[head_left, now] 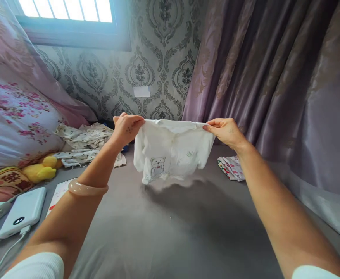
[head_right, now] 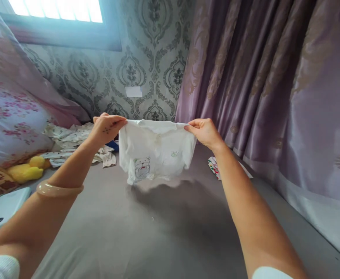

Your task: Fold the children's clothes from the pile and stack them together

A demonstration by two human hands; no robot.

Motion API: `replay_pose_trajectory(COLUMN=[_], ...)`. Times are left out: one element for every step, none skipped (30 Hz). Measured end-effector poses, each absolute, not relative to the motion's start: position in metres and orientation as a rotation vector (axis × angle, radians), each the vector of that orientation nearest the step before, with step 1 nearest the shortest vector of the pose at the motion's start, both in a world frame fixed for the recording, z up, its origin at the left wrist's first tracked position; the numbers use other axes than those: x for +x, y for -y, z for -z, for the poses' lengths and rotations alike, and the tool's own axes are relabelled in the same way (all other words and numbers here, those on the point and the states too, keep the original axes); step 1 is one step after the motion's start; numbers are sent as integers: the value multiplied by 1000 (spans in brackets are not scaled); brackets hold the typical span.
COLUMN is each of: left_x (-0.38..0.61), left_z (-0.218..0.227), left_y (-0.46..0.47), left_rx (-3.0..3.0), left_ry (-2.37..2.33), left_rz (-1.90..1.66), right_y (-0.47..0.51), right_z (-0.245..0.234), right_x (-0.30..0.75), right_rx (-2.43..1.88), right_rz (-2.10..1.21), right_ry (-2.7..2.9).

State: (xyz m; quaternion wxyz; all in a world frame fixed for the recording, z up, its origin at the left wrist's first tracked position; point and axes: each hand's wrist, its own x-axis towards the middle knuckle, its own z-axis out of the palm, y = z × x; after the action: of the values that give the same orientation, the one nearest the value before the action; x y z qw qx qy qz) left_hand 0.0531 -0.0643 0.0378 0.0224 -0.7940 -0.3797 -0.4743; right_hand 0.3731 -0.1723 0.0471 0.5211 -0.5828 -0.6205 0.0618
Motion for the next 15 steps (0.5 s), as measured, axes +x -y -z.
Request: replay_pose_trajectory(left_x=[55,58,60,62,64,65,65,65,64,63,63,62,62,62,62], left_z=[-43,-48,-52,-54,-53,-51,-47,-42,-36,-31,-28,-26,-26,-27,-29], left_y=[70,76,80,82,81,78,73,68,63,59,56,54,54,54,55], left_rx=[-2350,-2211,-2063,-1997,-2021,-2144,-2355,-2483,-2529,-2494,-2408,-2317,-2236,-2201,-2238], left_ry=[1133,1091,1057,1032,1020,1010,999,1000,1024,1078,1128,1164,1182,1180,1168], left_rz=[1568,1686,1791,1814,1765,1635,1405,1256,1192,1218,1320,1427,1534,1616,1652], right_y=[173,173,172,170,168,165,162,159,156,154,153,152,152,153,154], right_z=[-52,-55,-57,-57,-55,-52,-47,-42,-38,-35,-33,-33,-34,-36,-38], right_x=[370,368,367,366,366,367,368,369,370,371,372,372,372,371,371], right_rx=[-1383,-1365,-1350,-1349,-1371,-1419,-1479,-1535,-1575,-1589,-1575,-1540,-1500,-1467,-1451], right_rz=[-17,126,262,375,445,466,454,431,418,428,467,525,580,619,636], right_ry=[1459,1424,1394,1389,1424,1506,1608,1698,1750,1753,1710,1637,1559,1497,1470])
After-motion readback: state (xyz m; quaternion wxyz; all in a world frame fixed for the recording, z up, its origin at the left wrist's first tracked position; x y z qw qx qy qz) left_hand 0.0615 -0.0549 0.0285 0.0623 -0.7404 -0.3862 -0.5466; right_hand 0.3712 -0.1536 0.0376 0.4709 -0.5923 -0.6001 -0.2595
